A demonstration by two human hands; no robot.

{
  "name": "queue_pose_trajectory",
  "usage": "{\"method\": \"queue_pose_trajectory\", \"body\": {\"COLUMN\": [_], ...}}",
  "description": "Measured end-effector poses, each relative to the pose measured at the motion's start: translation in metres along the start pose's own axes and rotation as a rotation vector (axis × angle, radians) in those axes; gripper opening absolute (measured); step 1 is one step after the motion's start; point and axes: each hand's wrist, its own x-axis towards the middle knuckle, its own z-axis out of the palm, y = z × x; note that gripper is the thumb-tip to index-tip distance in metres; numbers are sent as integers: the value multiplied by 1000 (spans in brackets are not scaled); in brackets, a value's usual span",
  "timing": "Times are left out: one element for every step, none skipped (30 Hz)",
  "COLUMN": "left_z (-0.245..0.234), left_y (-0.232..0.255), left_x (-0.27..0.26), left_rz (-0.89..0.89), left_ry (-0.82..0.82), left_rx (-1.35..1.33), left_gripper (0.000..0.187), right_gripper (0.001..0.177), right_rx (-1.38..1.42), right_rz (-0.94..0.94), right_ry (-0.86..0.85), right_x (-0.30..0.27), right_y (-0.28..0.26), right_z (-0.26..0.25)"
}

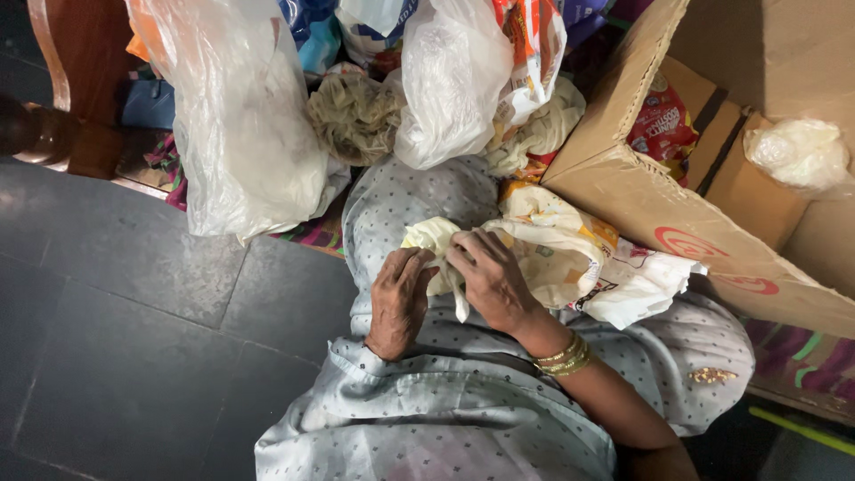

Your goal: The person sorts through grains held in their palms, picking out debris or bad grains and placing them into a small paper wrapper before organizing food packages into a cardboard box.

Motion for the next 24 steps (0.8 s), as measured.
{"method": "queue_pose_trajectory", "body": {"left_z": [1,1,1,0,-1,-2,-4,-4,-5,-6,-9,-13,-16,-17,-19,-20,-23,-27,-29,-33,-38,-43,-45,-46], "left_y": [0,0,0,-1,-2,-4,-6,-8,-11,-13,-17,-22,-26,-29,-31,-32,-31,-30,-27,-22,-16,-12,-7,-4], "left_x": [1,2,3,3,3,3,3,3,2,2,1,1,0,-1,-1,-2,-3,-2,1,3,6,10,16,21], "left_rz": [-4,5,15,23,26,28,30,23,16,10,-5,-22,-38,-28,-18,-10,-34,-58,-82,-52,-24,5,12,17], "left_ry": [-2,8,17,27,25,23,20,63,105,147,153,160,167,176,185,196,176,155,135,137,138,141,100,61], "left_rx": [5,6,7,8,8,8,9,24,39,53,76,99,122,137,151,165,163,160,157,144,130,117,100,83], "left_gripper": [26,25,24,23,22,22,21,20,19,18,18,17,17,17,18,18,18,17,17,19,21,24,28,31], "right_gripper": [28,26,25,25,24,22,20,18,20,22,24,24,24,23,20,17,13,12,11,10,13,17,21,23], "right_rx": [11,22,29,37,45,62,79,96,121,145,169,198,227,257,280,303,326,261,196,131,129,128,127,147], "right_rz": [18,34,34,33,33,50,67,85,103,123,143,157,171,186,221,254,288,269,250,235,234,233,231,213], "right_ry": [11,25,56,86,117,142,167,193,203,214,225,229,233,236,223,206,190,176,162,148,137,126,115,112], "right_x": [-2,-2,-3,-4,-4,-5,-5,-6,-7,-10,-12,-16,-19,-22,-25,-27,-28,-27,-24,-21,-19,-17,-13,-9], "right_y": [2,4,4,5,4,4,3,3,4,7,10,14,18,21,24,25,25,25,24,23,20,16,11,6], "right_z": [2,2,2,1,0,0,0,0,0,-2,-3,-4,-5,-5,-5,-5,-5,-6,-8,-12,-17,-23,-26,-27]}}
